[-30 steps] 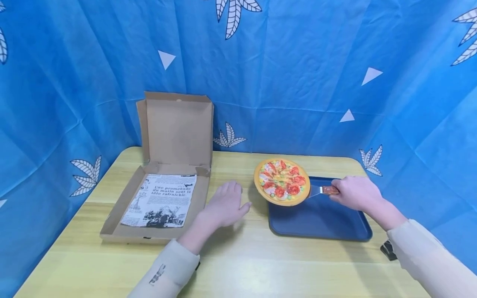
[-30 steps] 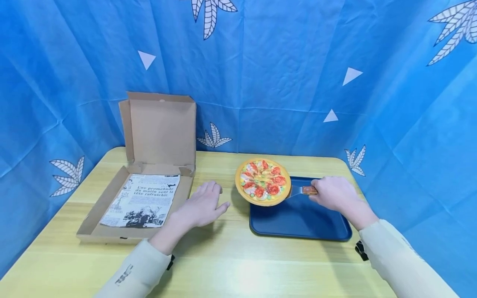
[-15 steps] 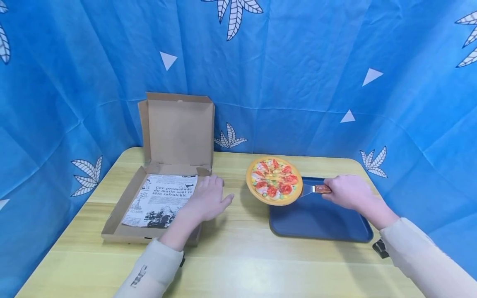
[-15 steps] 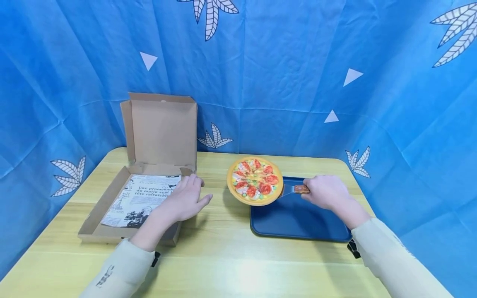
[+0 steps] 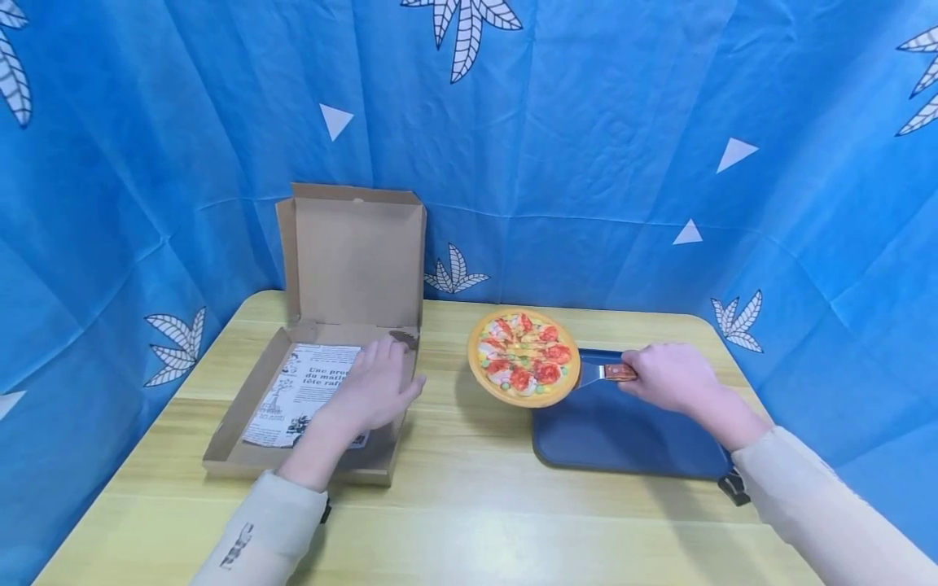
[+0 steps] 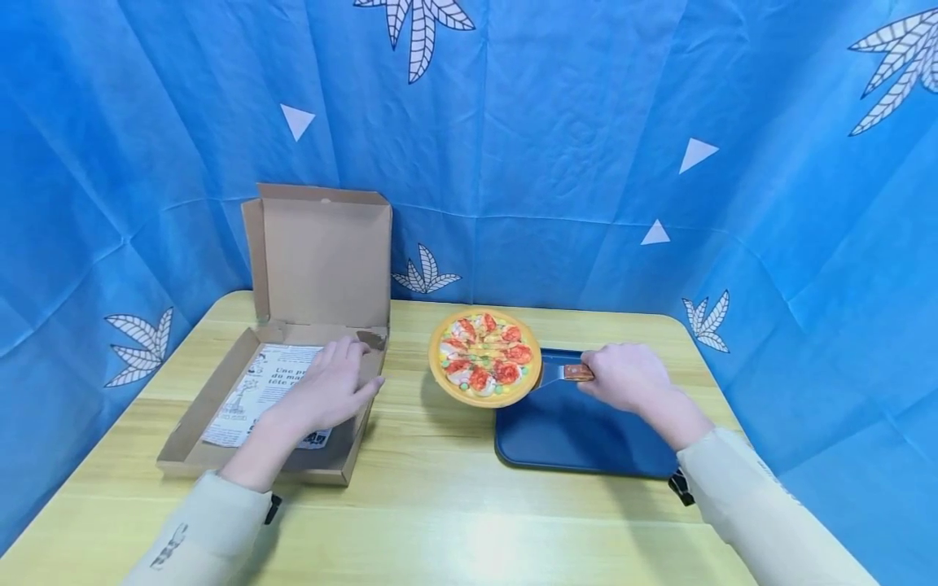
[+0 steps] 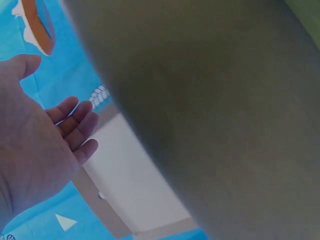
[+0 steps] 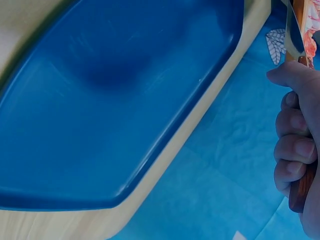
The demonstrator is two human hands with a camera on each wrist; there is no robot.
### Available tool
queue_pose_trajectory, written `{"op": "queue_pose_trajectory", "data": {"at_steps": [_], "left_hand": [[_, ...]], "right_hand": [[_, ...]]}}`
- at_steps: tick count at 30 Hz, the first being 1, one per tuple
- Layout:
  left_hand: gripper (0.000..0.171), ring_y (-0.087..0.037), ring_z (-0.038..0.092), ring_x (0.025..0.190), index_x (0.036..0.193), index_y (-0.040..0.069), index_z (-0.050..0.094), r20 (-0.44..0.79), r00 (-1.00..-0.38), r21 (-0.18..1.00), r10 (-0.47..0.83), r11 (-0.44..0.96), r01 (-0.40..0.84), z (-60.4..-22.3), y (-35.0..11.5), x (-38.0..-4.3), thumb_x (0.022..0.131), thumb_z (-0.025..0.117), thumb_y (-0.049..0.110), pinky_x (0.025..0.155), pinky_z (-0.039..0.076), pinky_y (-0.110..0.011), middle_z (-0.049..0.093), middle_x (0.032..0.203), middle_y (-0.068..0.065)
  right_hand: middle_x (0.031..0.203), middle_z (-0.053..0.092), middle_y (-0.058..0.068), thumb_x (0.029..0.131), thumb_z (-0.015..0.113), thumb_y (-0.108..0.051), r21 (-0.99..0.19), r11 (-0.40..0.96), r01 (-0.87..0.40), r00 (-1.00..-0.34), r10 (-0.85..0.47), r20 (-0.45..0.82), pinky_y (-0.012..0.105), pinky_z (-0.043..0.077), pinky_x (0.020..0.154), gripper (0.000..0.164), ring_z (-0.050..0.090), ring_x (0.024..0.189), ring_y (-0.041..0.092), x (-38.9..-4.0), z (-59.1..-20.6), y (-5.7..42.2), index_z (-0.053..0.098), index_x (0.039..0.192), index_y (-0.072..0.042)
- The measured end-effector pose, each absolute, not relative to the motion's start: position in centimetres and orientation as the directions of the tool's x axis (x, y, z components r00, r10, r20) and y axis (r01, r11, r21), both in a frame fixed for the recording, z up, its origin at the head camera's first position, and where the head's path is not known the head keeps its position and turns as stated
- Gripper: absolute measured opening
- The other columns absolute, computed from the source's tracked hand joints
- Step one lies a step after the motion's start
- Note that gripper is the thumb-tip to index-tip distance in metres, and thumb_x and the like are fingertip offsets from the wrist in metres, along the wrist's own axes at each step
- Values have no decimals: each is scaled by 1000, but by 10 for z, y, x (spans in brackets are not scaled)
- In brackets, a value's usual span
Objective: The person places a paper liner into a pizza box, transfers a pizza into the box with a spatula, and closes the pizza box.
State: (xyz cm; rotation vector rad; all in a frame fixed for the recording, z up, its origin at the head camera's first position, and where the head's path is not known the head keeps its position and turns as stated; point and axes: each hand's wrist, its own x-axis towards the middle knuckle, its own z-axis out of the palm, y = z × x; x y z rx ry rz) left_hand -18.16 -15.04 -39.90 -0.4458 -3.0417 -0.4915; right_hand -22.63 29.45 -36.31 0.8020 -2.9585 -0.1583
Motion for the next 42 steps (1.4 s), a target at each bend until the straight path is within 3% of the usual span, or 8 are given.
{"op": "queue_pose_trajectory", "data": {"at_steps": [7, 14, 31, 42], "left_hand": [[76, -44, 37, 139, 152, -10, 32, 79, -963, 298, 258, 916, 270, -403, -175, -181, 102, 56, 42, 119, 29, -60, 38, 151, -28], [77, -48, 29, 146, 154, -11, 28, 89, -970, 293, 226, 925, 243, -403, -199, -180, 102, 57, 38, 122, 22, -63, 29, 159, -30], [77, -57, 21, 146, 150, -16, 29, 114, -982, 279, 148, 944, 174, -394, -264, -171, 102, 60, 36, 121, 14, -69, 25, 158, -38], [83, -63, 27, 135, 144, -26, 25, 69, -992, 234, 105, 965, 118, -404, -314, -168, 101, 60, 36, 114, 21, -72, 28, 147, -48]], "right_hand": [[59, 47, -8, 87, 79, -33, 111, 848, -518, -850, -525, 45, 36, 36, 42, 34, 44, 51, 14, -227, -362, 286, 51, 69, -23], [59, 47, -8, 86, 78, -33, 117, 840, -530, -840, -539, 64, 35, 36, 42, 34, 43, 50, 14, -229, -365, 276, 51, 69, -23], [58, 47, -7, 85, 82, -35, 119, 815, -567, -810, -578, 101, 33, 35, 43, 36, 42, 50, 14, -236, -363, 252, 53, 70, -21], [60, 50, -7, 85, 82, -32, 105, 815, -570, -811, -578, 90, 30, 35, 44, 29, 44, 51, 14, -239, -358, 233, 59, 73, -20]]}}
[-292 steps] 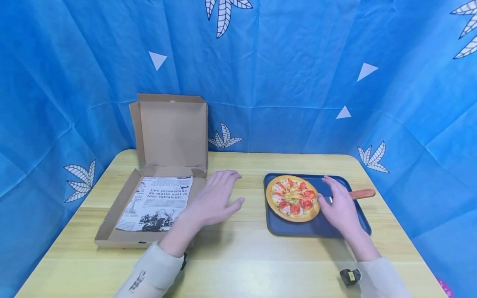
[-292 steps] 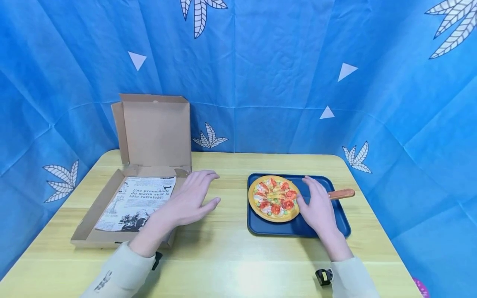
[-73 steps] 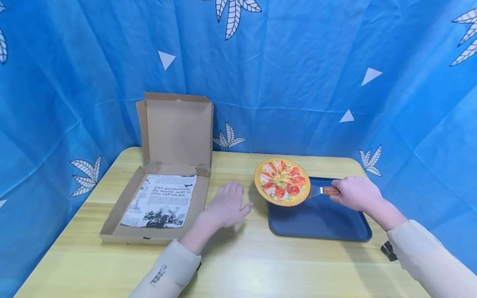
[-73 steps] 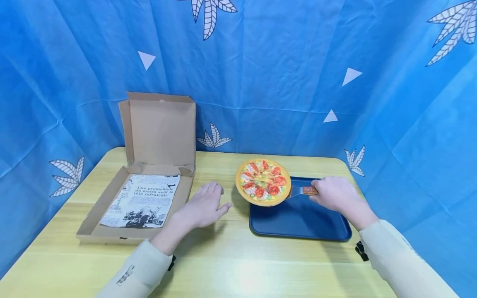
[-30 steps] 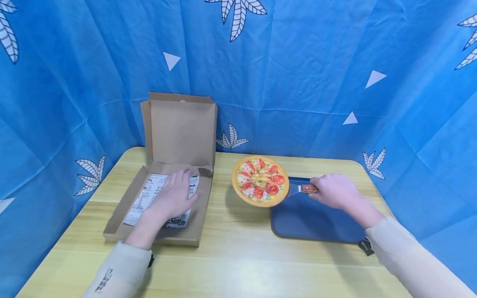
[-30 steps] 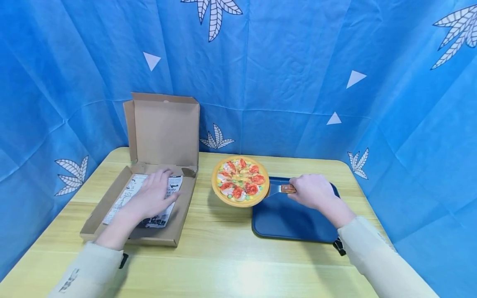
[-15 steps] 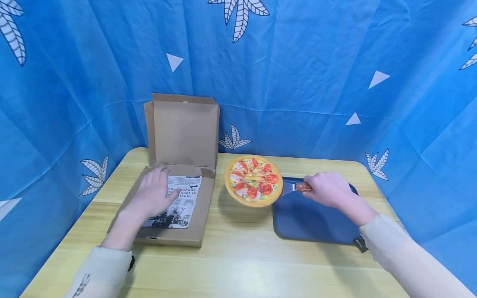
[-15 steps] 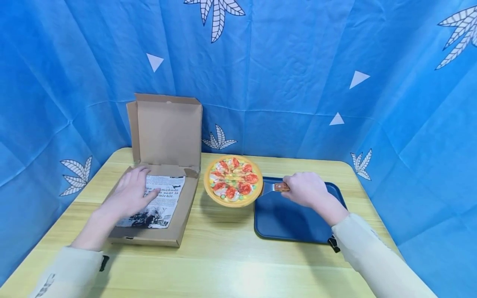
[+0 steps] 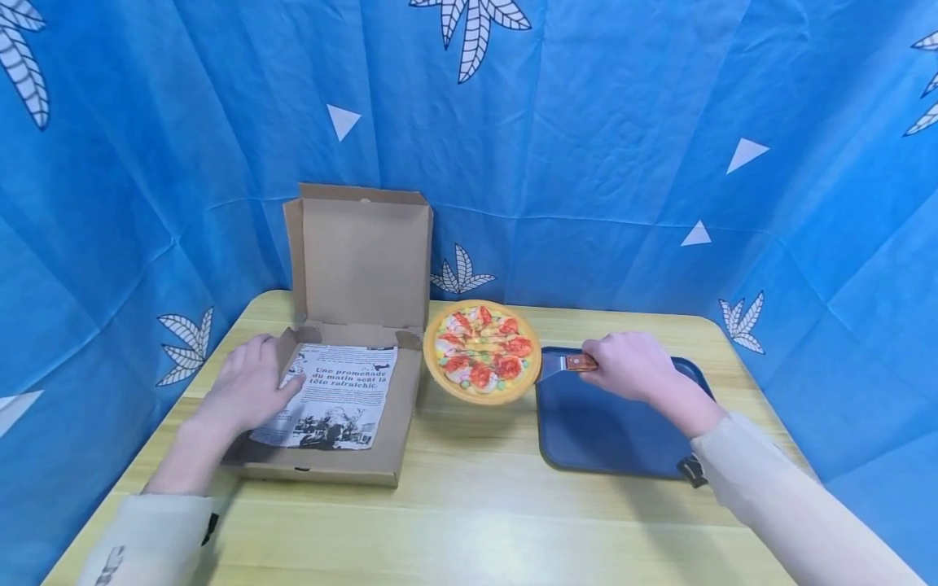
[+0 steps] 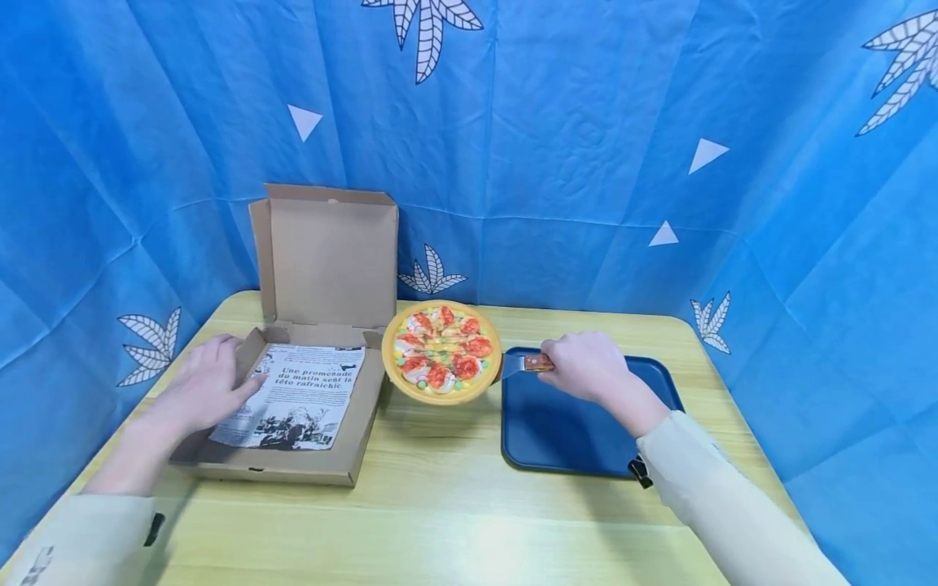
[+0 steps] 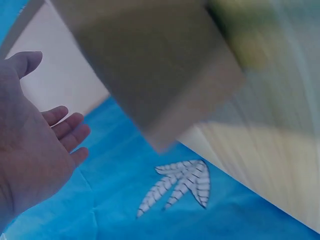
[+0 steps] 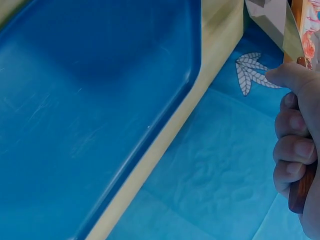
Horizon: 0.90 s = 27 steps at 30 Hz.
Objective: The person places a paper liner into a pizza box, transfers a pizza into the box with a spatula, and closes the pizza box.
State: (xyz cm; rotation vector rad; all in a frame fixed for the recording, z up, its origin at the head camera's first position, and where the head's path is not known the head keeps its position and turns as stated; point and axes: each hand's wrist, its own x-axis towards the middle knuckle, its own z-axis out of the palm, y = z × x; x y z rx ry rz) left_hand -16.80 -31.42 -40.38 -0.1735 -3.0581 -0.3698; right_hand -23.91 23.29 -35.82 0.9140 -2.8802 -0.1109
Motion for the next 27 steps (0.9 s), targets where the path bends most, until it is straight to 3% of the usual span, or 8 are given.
{"op": "queue_pose_trajectory", "data": {"at_steps": [10, 17, 23, 27], "left_hand": [[75, -60, 42, 120, 132, -27, 38, 53, -991, 191, 125, 973, 133, -420, -336, -165, 98, 65, 33, 107, 32, -70, 43, 130, -46], [68, -52, 51, 105, 123, -25, 44, 59, -989, 138, 133, 981, 140, -429, -349, -165, 95, 68, 32, 93, 43, -66, 51, 115, -40], [62, -44, 53, 90, 112, -22, 48, -4, -992, 107, 130, 986, 129, -425, -358, -166, 95, 67, 34, 82, 47, -61, 52, 96, -29], [61, -44, 55, 89, 110, -21, 49, -39, -990, 112, 138, 985, 133, -425, -363, -168, 98, 65, 36, 82, 48, -61, 54, 94, -28]], "right_hand": [[58, 49, -7, 84, 82, -31, 119, 796, -593, -791, -604, 100, 29, 34, 43, 27, 44, 50, 13, -241, -356, 215, 60, 74, -19], [57, 46, -8, 84, 82, -34, 130, 793, -596, -787, -608, 103, 30, 30, 42, 29, 41, 49, 13, -243, -357, 203, 58, 72, -22], [56, 40, -7, 84, 81, -31, 125, 781, -612, -772, -624, 120, 29, 25, 43, 30, 38, 49, 13, -244, -354, 193, 56, 71, -21], [56, 41, -7, 84, 80, -32, 129, 781, -611, -772, -624, 124, 30, 25, 43, 29, 39, 49, 13, -245, -352, 186, 57, 71, -21]]}}
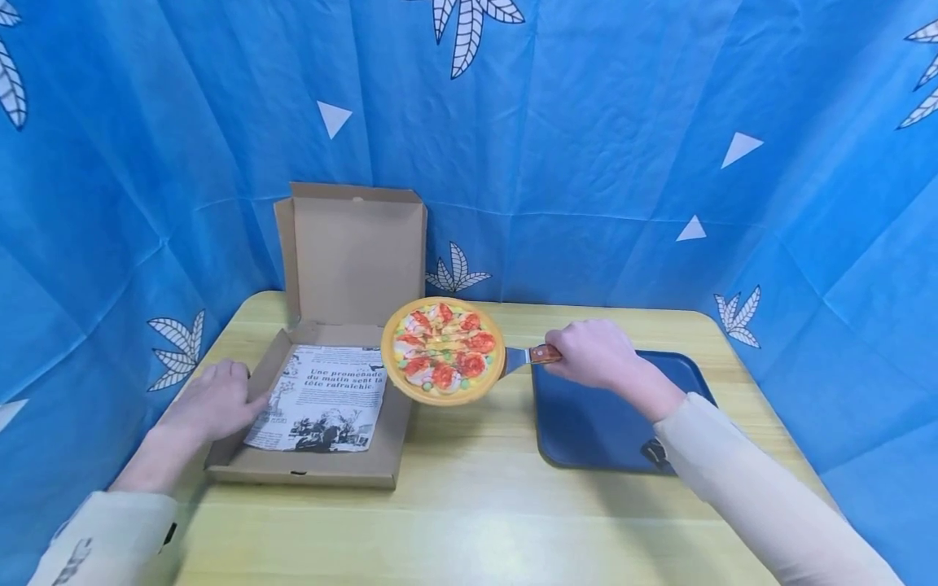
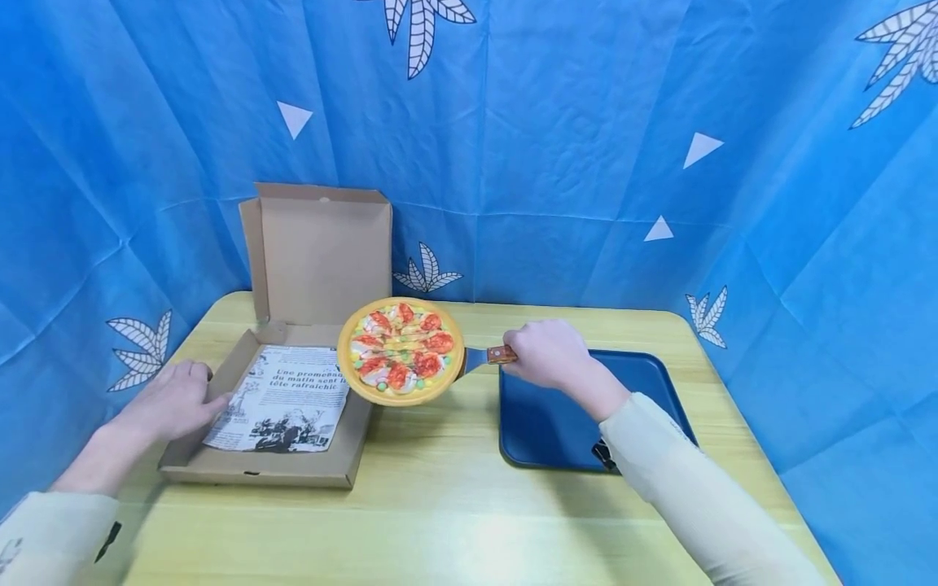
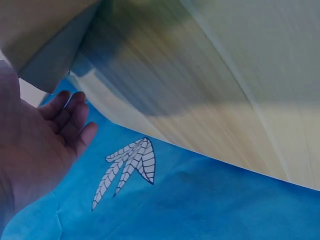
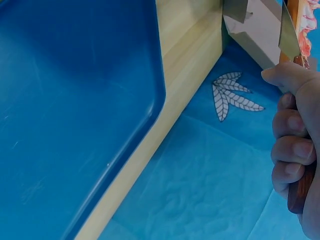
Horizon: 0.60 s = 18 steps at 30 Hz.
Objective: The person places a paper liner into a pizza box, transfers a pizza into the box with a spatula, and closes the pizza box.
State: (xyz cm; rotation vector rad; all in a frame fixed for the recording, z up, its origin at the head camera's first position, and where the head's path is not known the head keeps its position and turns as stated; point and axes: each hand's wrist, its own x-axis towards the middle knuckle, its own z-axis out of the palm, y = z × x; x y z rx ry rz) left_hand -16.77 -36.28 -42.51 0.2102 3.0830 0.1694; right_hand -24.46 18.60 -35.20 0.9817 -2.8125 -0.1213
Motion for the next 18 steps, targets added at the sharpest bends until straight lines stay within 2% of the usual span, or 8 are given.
{"op": "queue_pose_trajectory", "data": {"at_steps": [10, 14, 18], "left_hand": [[42, -31, 59, 78, 103, -10, 57, -62, -986, 144, 154, 979, 144, -430, -371, -173, 97, 64, 31, 71, 51, -54, 61, 87, -15], [36, -32, 60, 80, 104, -9, 58, -69, -984, 139, 163, 978, 153, -430, -374, -174, 95, 64, 26, 72, 53, -55, 62, 89, -15], [42, -37, 64, 87, 113, -13, 57, -81, -980, 141, 184, 975, 171, -432, -377, -175, 94, 65, 23, 78, 54, -59, 64, 95, -18]], "right_hand": [[55, 41, -8, 86, 79, -36, 135, 769, -625, -759, -639, 125, 30, 25, 42, 32, 38, 49, 13, -247, -352, 169, 55, 69, -22], [55, 41, -8, 87, 79, -36, 130, 763, -633, -753, -646, 125, 30, 25, 42, 32, 39, 48, 12, -248, -352, 163, 56, 70, -22], [56, 36, -8, 87, 77, -33, 122, 764, -634, -757, -645, 104, 29, 21, 43, 31, 36, 49, 12, -249, -351, 158, 55, 69, -22]]}}
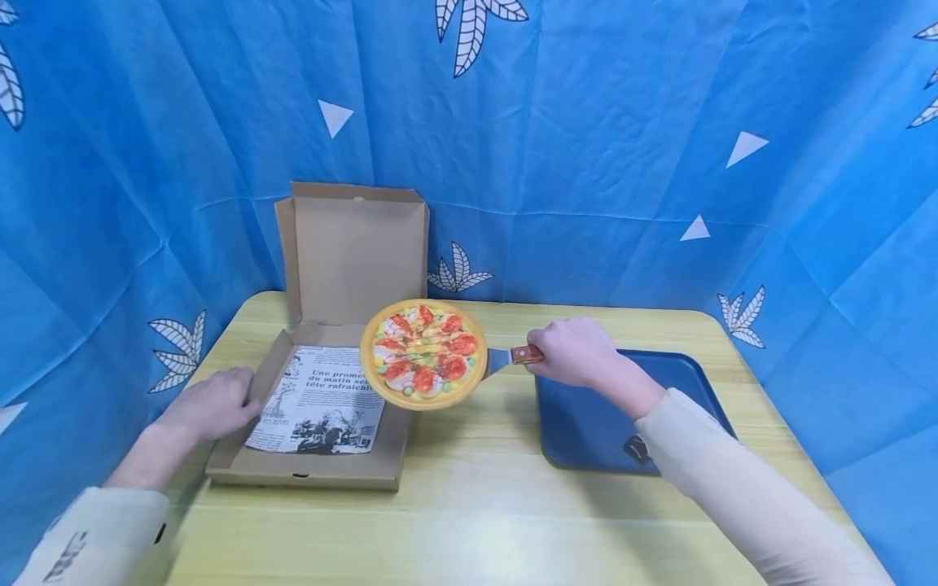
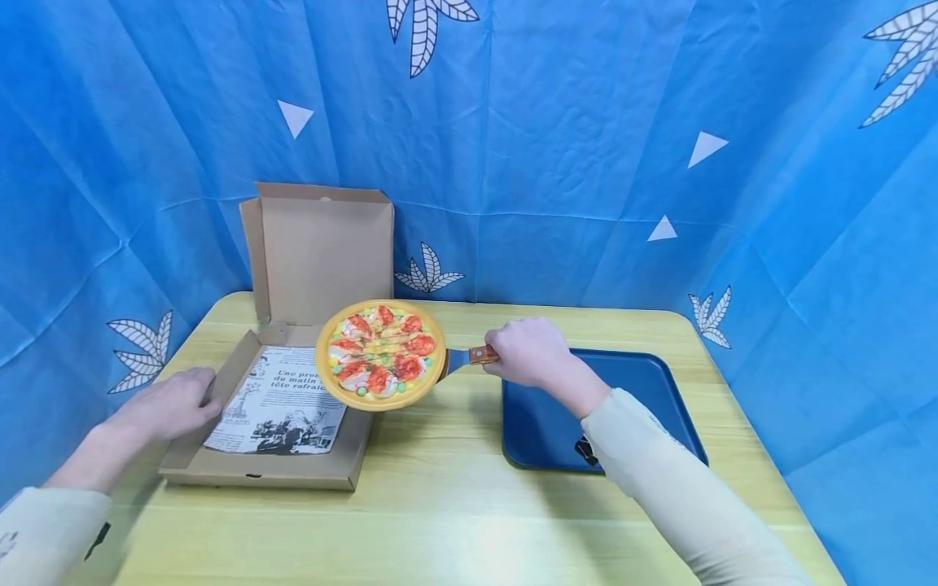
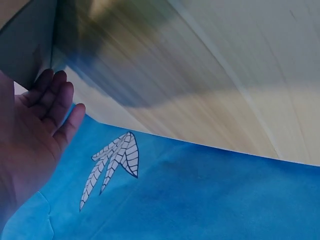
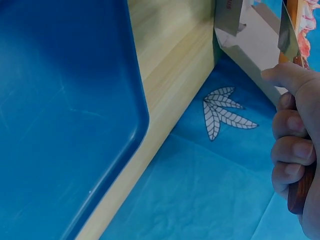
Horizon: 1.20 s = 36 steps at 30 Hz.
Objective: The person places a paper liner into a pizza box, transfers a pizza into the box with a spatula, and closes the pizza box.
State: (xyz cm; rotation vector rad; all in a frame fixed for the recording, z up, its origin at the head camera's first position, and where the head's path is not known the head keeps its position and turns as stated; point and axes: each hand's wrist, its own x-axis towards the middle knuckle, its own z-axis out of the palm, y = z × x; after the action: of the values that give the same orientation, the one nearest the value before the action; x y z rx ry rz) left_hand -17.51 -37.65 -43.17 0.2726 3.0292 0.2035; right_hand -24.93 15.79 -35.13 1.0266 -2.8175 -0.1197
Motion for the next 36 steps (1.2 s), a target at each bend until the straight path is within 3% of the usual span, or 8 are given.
{"op": "queue_pose_trajectory", "data": {"at_steps": [8, 15, 18, 25, 29, 36], "left_hand": [[23, -22, 54, 73, 94, 4, 55, -80, -976, 169, 203, 968, 187, -435, -382, -175, 93, 67, 24, 64, 49, -45, 54, 81, -4], [25, -21, 51, 68, 91, 7, 56, -43, -980, 134, 196, 973, 189, -437, -383, -174, 91, 71, 27, 59, 44, -40, 52, 77, -2], [27, -23, 53, 71, 92, 6, 57, -24, -978, 113, 209, 972, 205, -440, -385, -176, 91, 71, 27, 64, 47, -44, 54, 79, -3], [41, -40, 60, 97, 109, -7, 58, 3, -973, 73, 231, 970, 231, -444, -387, -179, 91, 70, 28, 86, 47, -61, 61, 98, -17], [42, -41, 60, 98, 111, -8, 58, 9, -972, 71, 235, 969, 235, -444, -387, -178, 91, 69, 27, 87, 47, -61, 60, 99, -17], [29, -31, 56, 87, 99, 1, 58, 18, -970, 67, 244, 967, 244, -446, -387, -179, 90, 68, 26, 78, 47, -54, 56, 91, -9]], "right_hand": [[56, 36, -9, 88, 76, -34, 114, 759, -641, -755, -650, 88, 29, 22, 44, 30, 38, 50, 11, -249, -351, 145, 55, 70, -22], [56, 41, -8, 89, 75, -35, 130, 741, -658, -736, -670, 96, 30, 24, 42, 29, 40, 50, 12, -249, -351, 132, 56, 72, -22], [56, 43, -9, 88, 76, -36, 132, 737, -662, -732, -675, 97, 30, 25, 41, 28, 40, 50, 12, -250, -351, 126, 57, 72, -22], [56, 43, -10, 89, 76, -36, 125, 732, -670, -725, -681, 105, 30, 25, 41, 30, 39, 50, 11, -253, -353, 112, 56, 70, -23], [56, 41, -10, 90, 74, -36, 120, 734, -669, -730, -679, 78, 29, 23, 42, 29, 39, 50, 11, -255, -354, 103, 57, 72, -23], [58, 45, -9, 92, 72, -38, 145, 716, -683, -719, -694, 41, 29, 28, 42, 26, 41, 52, 11, -257, -354, 90, 59, 75, -23]]}}
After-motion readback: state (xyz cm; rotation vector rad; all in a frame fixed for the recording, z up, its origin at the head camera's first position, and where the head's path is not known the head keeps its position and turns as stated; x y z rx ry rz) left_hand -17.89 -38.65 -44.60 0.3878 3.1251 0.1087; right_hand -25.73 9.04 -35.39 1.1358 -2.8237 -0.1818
